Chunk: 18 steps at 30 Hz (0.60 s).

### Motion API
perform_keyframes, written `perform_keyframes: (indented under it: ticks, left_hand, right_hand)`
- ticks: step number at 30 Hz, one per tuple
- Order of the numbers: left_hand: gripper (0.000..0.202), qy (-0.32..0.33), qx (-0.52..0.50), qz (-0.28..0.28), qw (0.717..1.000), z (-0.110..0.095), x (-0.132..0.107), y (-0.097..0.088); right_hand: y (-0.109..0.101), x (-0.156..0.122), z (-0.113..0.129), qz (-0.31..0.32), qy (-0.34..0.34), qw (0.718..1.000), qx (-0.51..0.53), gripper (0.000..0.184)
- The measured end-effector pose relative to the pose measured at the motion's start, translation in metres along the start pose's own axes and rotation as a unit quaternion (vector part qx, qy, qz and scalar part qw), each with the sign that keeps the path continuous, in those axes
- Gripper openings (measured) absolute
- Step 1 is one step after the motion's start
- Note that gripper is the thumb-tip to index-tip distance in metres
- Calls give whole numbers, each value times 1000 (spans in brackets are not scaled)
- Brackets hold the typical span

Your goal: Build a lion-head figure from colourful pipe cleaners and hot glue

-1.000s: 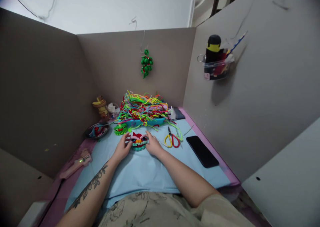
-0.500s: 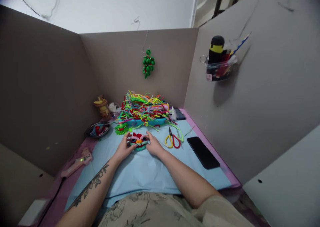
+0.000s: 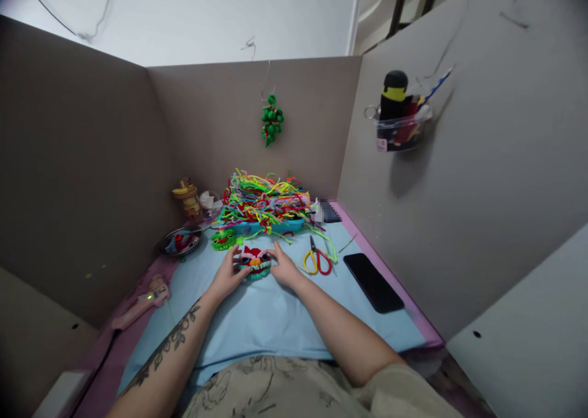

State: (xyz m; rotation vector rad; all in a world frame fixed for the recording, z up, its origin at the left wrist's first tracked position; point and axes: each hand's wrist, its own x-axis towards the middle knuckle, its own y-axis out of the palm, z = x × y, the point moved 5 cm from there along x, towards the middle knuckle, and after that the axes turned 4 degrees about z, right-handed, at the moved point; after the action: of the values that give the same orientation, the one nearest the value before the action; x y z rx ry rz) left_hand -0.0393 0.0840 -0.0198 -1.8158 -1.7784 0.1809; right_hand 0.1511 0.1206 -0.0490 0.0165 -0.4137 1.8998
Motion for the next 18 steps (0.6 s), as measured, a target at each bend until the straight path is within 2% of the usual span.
perform_keyframes:
  ticks: [9,11,14,18]
  left_hand:
    - [73,11,26,12,1000,-2,-1,-1]
    - [62,4,23,-9,1000,-1,1,-3]
    - [47,-14,47,-73,996,3,5,-12]
    - [49,-41,77,-105,991,10,6,-21]
  right_hand:
    - [-1,-4,0,-10,2,1000,-28,87]
    - [-1,-5,2,-14,8,999,-40,86]
    - [-1,-6,4,-14,21,998,-56,86]
    - [-1,-8,9,-20,24,996,-79,84]
